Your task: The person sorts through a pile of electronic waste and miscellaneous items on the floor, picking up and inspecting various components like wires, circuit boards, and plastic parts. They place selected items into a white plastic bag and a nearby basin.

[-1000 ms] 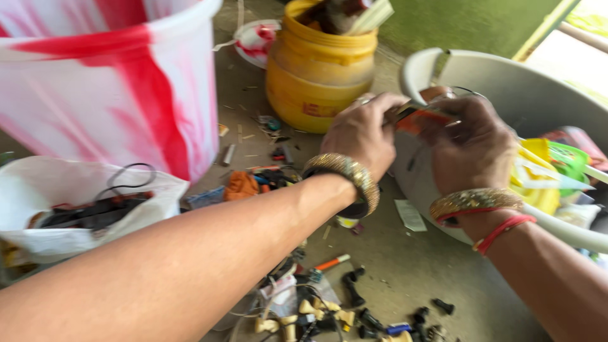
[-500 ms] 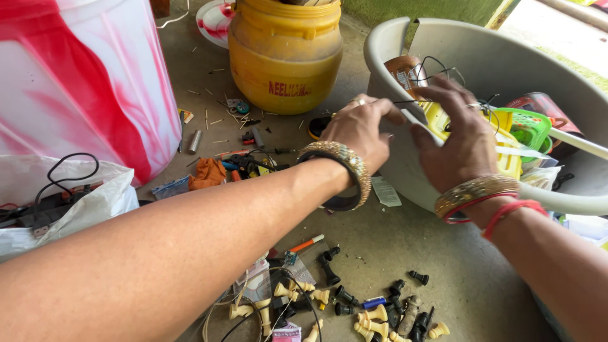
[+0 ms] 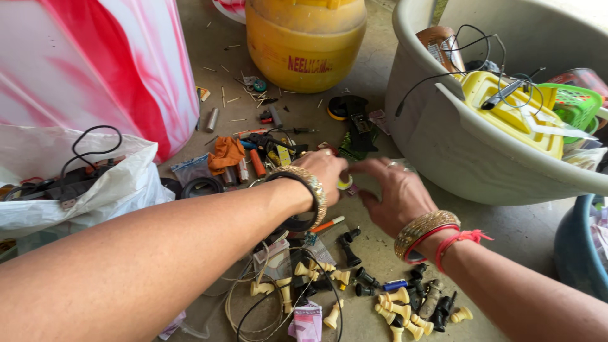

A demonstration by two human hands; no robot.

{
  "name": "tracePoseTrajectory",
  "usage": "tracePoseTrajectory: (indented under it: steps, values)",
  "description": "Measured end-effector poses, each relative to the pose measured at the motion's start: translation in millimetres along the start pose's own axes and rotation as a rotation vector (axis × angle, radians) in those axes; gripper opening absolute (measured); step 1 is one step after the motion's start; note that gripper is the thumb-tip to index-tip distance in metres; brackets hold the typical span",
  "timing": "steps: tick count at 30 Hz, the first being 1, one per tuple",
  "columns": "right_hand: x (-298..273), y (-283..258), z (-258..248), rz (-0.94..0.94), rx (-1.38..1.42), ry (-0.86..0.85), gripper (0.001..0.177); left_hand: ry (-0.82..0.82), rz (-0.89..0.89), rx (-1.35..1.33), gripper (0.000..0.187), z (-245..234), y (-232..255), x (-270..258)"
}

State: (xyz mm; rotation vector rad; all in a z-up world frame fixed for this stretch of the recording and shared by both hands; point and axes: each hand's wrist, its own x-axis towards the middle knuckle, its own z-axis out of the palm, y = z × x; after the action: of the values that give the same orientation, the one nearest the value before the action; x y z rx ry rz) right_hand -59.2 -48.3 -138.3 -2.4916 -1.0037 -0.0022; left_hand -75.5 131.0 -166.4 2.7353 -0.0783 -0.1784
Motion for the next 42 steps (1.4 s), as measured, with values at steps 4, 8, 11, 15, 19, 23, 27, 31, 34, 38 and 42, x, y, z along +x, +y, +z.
tracePoseTrajectory:
  steps: [4, 8, 11, 15, 19, 23, 27, 31, 34, 38, 42]
  values:
    - [-9, -10, 27, 0.026, -0.054, -0.171, 0.042, -0.147, -0.024, 0.116, 0.04, 15, -45, -12]
    - [-12, -28, 52, -0.007, -0.033, -0.264, 0.043, -0.339, -0.09, 0.262, 0.051, 16, -89, -32]
    - [-5, -47, 64, 0.029, -0.047, -0.348, 0.042, -0.435, -0.111, 0.384, 0.055, 7, -106, -51]
    - [7, -72, 79, -0.005, -0.024, -0.369, 0.037, -0.495, -0.207, 0.386, 0.086, -8, -120, -80]
    - [20, -93, 98, -0.006, -0.069, -0.39, 0.037, -0.345, -0.189, 0.436, 0.053, 14, -146, -110]
    - [28, -107, 119, 0.022, -0.108, -0.416, 0.033, -0.234, -0.134, 0.38, 0.037, 22, -171, -127]
    - [39, -115, 141, 0.013, -0.081, -0.349, 0.036, -0.301, -0.198, 0.324, 0.064, -7, -172, -140]
    - [50, -125, 157, 0.046, -0.137, -0.352, 0.035, -0.251, -0.231, 0.266, 0.078, -22, -163, -152]
    - [52, -133, 162, 0.127, -0.18, -0.373, 0.045, -0.172, -0.188, 0.234, 0.076, -21, -162, -162]
    - [55, -135, 167, 0.168, -0.186, -0.392, 0.063, -0.149, -0.165, 0.198, 0.069, -23, -164, -166]
    - [63, -127, 167, 0.158, -0.202, -0.436, 0.052, -0.242, -0.176, 0.134, 0.08, -25, -168, -161]
